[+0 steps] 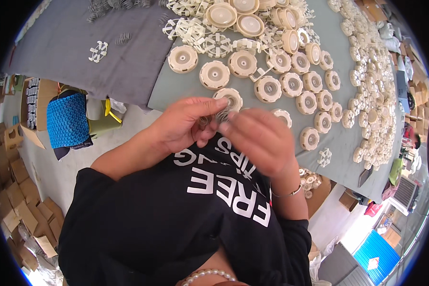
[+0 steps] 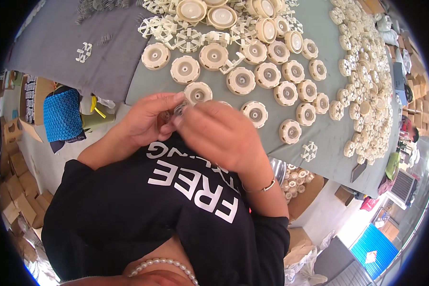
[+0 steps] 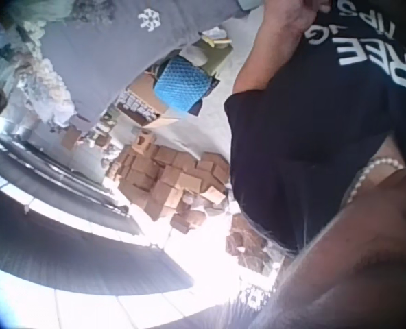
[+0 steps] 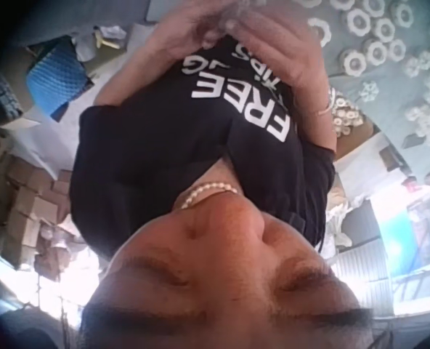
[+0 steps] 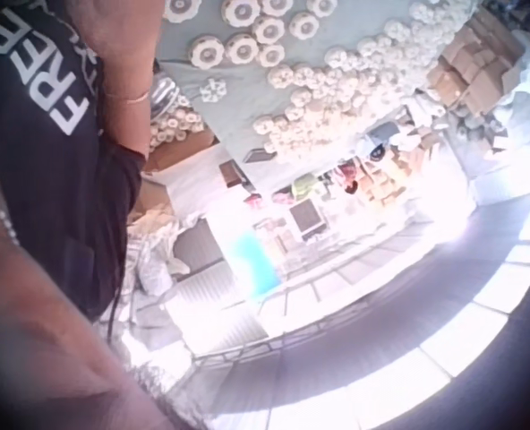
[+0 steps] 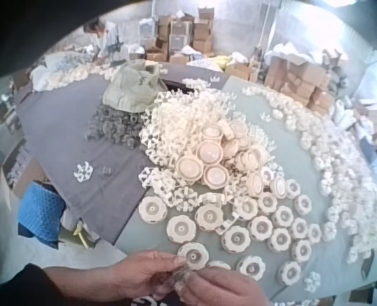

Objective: The person assembles small white plastic components by hand. They insert metal springs into circular plastic bases and then attach cross-shaped plastic pieces to the top of each base. The person works at a table covered with piles of these parts and places the finished assemblies into a metal tray.

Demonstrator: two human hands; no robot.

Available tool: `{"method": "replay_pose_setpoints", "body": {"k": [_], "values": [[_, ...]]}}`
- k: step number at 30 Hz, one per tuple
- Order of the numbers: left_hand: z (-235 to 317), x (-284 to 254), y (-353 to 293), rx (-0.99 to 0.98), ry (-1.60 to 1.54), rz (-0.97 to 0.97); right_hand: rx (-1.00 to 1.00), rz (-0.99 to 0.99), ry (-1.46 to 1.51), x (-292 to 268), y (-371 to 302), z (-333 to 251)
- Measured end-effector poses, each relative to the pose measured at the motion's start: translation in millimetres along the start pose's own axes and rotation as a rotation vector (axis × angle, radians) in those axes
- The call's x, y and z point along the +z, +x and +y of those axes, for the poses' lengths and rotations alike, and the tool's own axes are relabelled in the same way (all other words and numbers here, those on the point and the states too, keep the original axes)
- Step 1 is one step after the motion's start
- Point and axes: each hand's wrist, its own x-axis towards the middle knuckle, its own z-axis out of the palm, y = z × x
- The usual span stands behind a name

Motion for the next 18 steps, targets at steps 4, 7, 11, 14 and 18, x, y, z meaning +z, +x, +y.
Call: {"method": "replay_pose_setpoints", "body": {"k": [4, 7, 11, 14, 18], "values": [[0, 10, -8, 0.083, 0.059, -0.047, -0.122, -0.084, 0.028, -1, 6, -11], [-10, 21, -17, 0.555, 0.264, 0.083, 0.233, 0.083, 0.355, 1, 10, 1], [-14, 18, -11, 0.765, 0.544, 0.124, 1.18, -0.033, 1.18, 0, 6, -13], [-13, 22, -12, 0.685, 0.53, 0.23, 1.038, 0.161, 0.879, 18, 0, -21], [2, 8, 1, 0.202, 0.03, 0.259, -0.154, 0.024, 0.01, 11, 11, -3]]}}
